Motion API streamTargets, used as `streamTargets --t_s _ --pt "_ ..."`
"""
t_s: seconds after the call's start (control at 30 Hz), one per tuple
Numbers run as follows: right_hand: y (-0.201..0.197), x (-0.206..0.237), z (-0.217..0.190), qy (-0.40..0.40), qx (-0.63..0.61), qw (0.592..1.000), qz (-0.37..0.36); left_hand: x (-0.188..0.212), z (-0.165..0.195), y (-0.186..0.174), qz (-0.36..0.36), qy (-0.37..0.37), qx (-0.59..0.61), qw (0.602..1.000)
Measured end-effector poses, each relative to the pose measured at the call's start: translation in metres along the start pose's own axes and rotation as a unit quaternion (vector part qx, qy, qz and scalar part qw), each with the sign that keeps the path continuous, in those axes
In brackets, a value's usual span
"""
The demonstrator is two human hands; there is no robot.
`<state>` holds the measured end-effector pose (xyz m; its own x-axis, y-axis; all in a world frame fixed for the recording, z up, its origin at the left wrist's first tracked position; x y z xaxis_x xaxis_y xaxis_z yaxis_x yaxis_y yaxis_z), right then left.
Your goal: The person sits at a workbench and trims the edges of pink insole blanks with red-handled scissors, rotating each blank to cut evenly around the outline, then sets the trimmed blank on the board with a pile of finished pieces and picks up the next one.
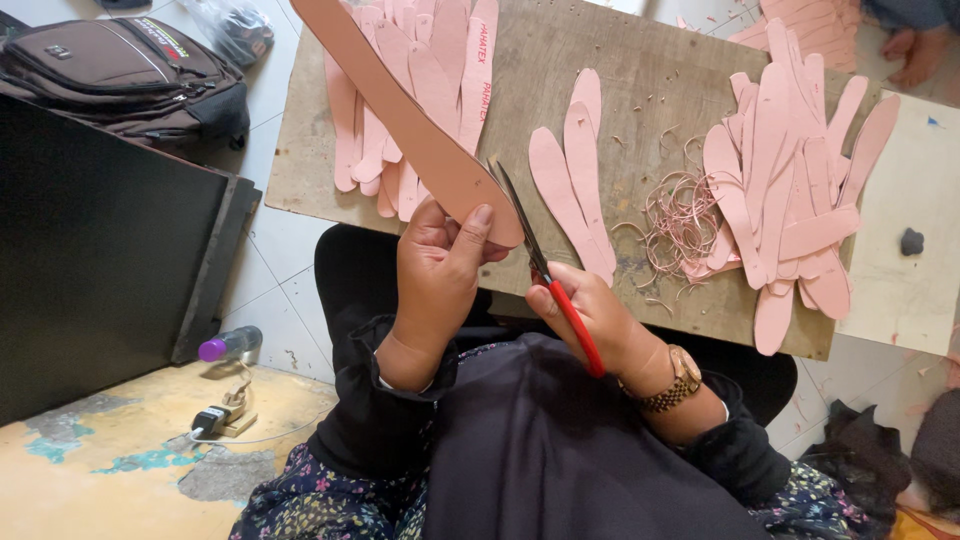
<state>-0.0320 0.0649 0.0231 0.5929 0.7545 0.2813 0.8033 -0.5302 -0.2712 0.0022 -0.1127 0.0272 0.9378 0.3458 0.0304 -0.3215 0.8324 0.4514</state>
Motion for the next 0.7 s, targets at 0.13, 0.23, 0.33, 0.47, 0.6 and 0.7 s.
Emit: streamTargets --t_s 0.13,0.23,0.33,0.47,0.6,0.7 --pt "0.0001 -0.0003 0.0009 -0.002 0.013 1.0 0.001 -0.0009 -0.0033 -0.0016 0.004 -0.005 0.009 1.0" --pt "0.0006 -0.0003 0.0027 0.006 0.013 1.0 0.001 -0.0008 -0.0045 -0.0024 0.004 -0.006 0.014 1.0" --pt "0.0008 -0.0006 0.0031 0.009 0.025 1.0 0.005 -0.0007 -0.0046 -0.0031 0.003 -0.009 0.015 1.0" --pt "0.0027 -0.0009 0.0008 0.002 0.018 1.0 0.009 -0.0004 -0.0033 -0.0035 -0.001 -0.01 0.011 1.0" --pt "0.0033 -0.001 -0.0004 -0.002 0.018 1.0 0.013 -0.0004 -0.004 -0.003 -0.004 -0.019 0.011 1.0" --pt "0.0039 -0.0016 0.0029 0.01 -0.001 1.0 0.01 -0.0015 -0.0034 -0.0047 -0.004 -0.019 0.012 1.0"
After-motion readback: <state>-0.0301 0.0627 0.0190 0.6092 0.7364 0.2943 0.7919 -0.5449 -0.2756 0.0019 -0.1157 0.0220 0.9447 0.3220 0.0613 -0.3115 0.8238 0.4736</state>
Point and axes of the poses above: each hand's wrist, its own x-axis away from the middle knuckle, its own y-axis out of the palm, z = x × y, the point moved 5 cm from there along -x, towards the middle knuckle, and after that the axes turned 5 degrees about -z, right-handed, at the moved point
